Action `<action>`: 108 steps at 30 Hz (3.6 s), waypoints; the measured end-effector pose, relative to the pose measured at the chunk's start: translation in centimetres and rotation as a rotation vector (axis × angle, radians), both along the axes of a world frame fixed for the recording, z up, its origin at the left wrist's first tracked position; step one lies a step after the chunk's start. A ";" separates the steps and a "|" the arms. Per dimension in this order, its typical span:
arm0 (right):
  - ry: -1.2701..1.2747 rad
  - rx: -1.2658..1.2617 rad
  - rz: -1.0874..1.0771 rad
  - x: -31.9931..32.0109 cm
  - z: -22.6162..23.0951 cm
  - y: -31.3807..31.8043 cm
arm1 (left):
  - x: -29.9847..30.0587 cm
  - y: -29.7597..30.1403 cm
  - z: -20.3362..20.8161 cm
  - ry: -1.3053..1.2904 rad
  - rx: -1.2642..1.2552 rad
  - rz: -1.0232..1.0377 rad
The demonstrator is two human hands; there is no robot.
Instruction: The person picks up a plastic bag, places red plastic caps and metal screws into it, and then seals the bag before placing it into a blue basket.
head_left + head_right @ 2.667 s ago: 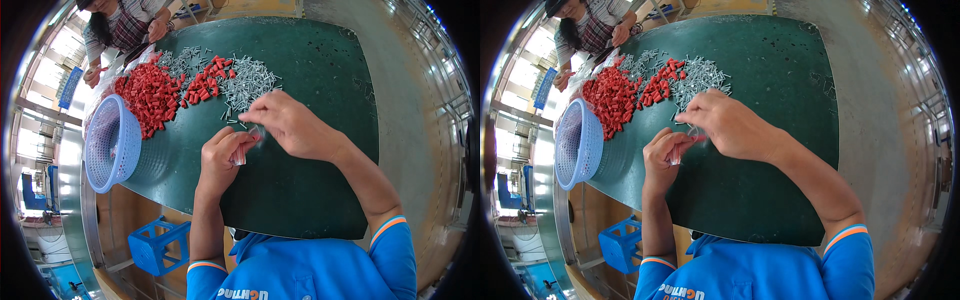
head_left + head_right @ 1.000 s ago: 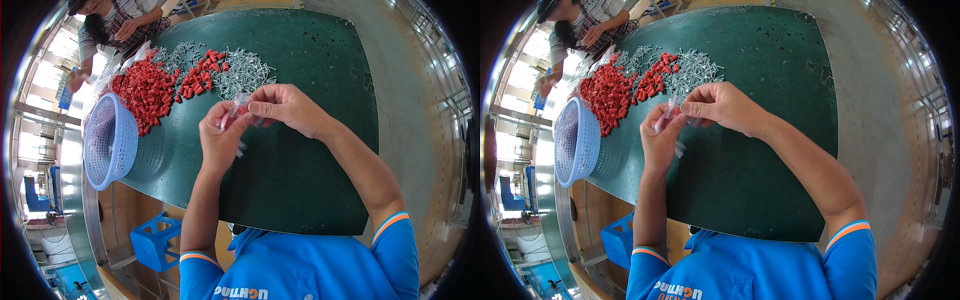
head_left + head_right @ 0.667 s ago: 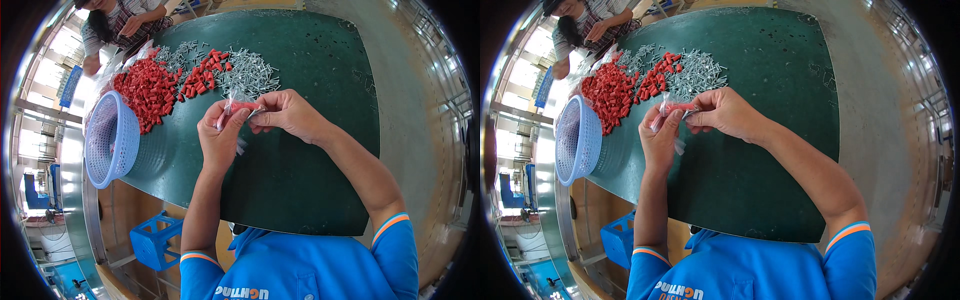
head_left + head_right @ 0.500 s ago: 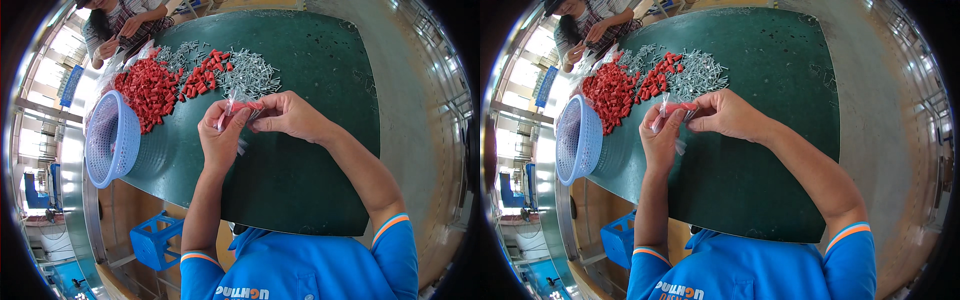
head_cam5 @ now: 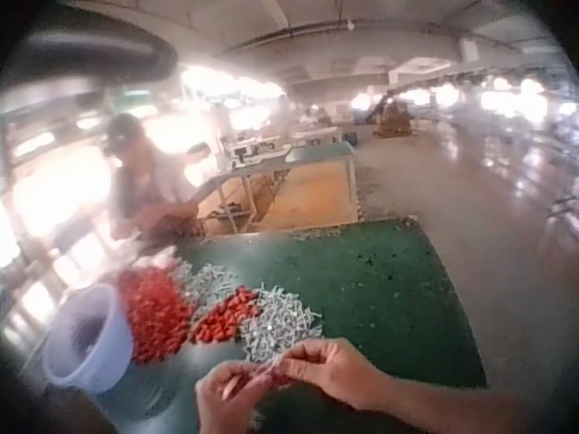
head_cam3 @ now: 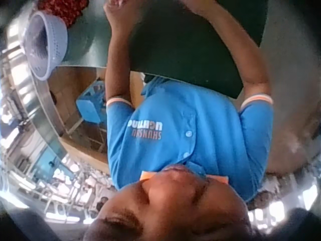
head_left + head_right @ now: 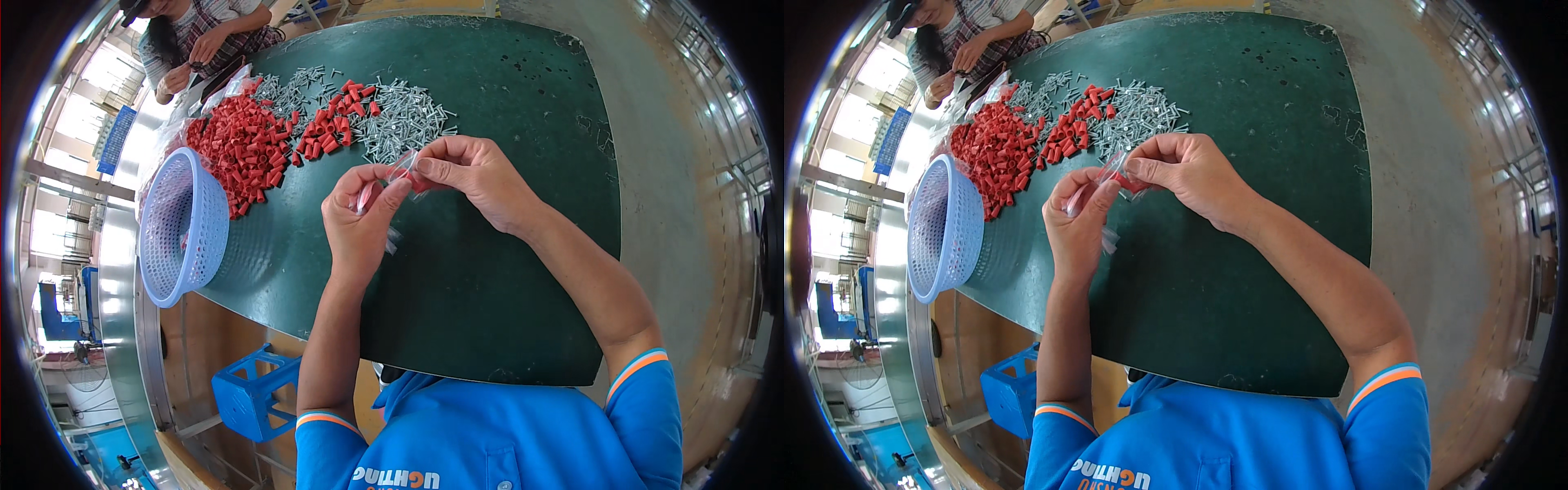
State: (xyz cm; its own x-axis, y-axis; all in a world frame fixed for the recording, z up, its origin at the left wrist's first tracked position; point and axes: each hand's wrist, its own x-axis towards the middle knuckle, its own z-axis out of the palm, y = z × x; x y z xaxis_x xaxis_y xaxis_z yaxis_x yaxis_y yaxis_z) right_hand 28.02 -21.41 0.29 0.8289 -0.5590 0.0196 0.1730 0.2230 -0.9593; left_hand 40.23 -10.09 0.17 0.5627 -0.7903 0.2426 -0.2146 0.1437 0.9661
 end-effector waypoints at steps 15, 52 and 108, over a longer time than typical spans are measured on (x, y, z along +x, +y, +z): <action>-0.049 -0.042 -0.010 0.2 -0.3 0.3 | -0.1 0.2 0.1 0.084 -0.002 -0.074; 0.019 -0.022 -0.016 0.1 0.2 -0.1 | 0.8 0.5 -0.2 0.142 0.067 -0.147; 0.079 0.180 -0.089 -0.2 -1.2 -0.1 | 18.3 8.4 6.6 0.027 -0.049 0.753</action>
State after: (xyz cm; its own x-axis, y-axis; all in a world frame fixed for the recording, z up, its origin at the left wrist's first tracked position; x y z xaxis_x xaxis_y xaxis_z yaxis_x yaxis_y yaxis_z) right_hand 27.86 -21.49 -0.92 0.7711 -0.6187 -0.1503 0.1251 0.3787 -0.9170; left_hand 58.56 -1.68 6.76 0.9527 -0.1786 0.2460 -0.2482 0.0100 0.9686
